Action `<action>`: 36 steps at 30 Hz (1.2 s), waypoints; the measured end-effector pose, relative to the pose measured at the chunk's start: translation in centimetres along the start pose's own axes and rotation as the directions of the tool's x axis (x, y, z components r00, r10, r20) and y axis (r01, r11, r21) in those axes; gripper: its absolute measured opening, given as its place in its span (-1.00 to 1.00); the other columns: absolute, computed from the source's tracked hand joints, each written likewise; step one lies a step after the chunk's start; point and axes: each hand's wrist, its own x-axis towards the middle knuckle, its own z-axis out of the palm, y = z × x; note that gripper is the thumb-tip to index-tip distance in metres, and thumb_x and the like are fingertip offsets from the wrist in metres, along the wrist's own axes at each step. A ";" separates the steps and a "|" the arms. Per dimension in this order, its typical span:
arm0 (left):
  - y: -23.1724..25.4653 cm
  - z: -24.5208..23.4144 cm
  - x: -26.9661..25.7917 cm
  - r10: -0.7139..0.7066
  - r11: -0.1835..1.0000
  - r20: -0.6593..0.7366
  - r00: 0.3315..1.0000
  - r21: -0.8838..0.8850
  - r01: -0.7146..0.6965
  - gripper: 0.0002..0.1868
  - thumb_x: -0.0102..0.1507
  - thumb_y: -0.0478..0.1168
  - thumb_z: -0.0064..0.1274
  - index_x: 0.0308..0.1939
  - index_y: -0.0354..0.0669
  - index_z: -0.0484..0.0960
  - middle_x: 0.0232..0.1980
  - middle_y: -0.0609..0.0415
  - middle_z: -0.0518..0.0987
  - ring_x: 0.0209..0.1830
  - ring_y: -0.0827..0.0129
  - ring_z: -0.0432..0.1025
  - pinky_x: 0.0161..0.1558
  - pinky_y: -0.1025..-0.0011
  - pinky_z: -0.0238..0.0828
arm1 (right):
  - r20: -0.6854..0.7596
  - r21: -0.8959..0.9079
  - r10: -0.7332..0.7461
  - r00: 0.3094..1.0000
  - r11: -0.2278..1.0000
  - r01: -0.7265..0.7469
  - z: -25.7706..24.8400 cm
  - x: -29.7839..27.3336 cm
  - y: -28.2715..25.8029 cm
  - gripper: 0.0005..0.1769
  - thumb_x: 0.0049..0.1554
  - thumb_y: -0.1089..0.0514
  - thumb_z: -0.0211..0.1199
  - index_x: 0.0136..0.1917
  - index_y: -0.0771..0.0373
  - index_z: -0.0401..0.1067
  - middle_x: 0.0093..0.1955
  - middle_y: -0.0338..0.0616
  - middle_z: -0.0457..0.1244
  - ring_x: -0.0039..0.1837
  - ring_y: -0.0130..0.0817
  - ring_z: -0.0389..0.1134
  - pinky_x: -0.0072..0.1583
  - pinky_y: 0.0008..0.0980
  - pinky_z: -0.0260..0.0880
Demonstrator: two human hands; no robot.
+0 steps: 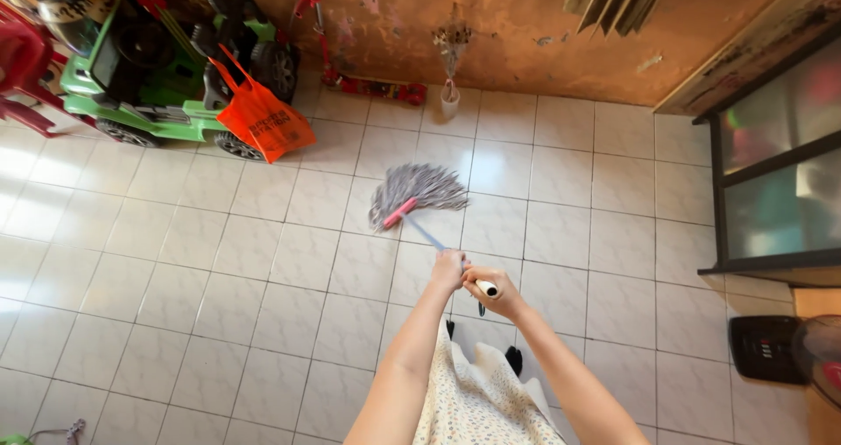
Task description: A person is mopping a tiled floor in a hallway using a string mop.
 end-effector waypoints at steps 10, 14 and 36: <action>-0.6 -1.7 -5.2 -0.258 0.961 -0.037 0.966 -0.115 0.252 -0.74 0.25 0.01 0.07 -0.33 -0.06 0.44 -0.10 -0.12 0.58 0.15 -0.14 0.42 0.30 0.03 0.26 | 0.162 -0.034 0.072 0.984 0.997 -0.067 0.3 -0.8 -2.0 -0.88 0.11 0.25 0.35 -0.05 0.28 0.57 0.19 0.20 0.41 0.28 0.22 0.39 0.29 0.08 0.34; 1.8 0.3 -5.9 -0.336 0.888 0.006 0.942 -0.331 0.319 -0.65 0.29 0.15 0.11 -0.19 0.02 0.43 0.16 -0.25 0.43 0.29 -0.19 0.35 0.35 0.00 0.30 | 0.089 -0.147 0.222 0.971 0.967 -0.207 -1.4 -3.8 -1.3 -0.72 0.15 0.11 0.34 0.14 0.16 0.62 0.09 0.12 0.44 0.19 0.07 0.44 0.22 -0.09 0.43; 33.6 14.7 -5.1 0.325 0.902 0.439 0.837 -0.410 -0.135 -0.61 0.34 0.16 0.01 -0.18 -0.10 0.45 -0.12 -0.01 0.52 0.06 0.13 0.20 -0.03 0.23 0.30 | -0.712 -0.020 0.447 0.541 0.758 -0.652 -19.2 -26.4 -2.5 -0.70 0.04 0.13 0.37 0.07 0.14 0.67 0.02 -0.28 0.52 -0.34 -0.53 0.29 -0.20 -0.49 0.31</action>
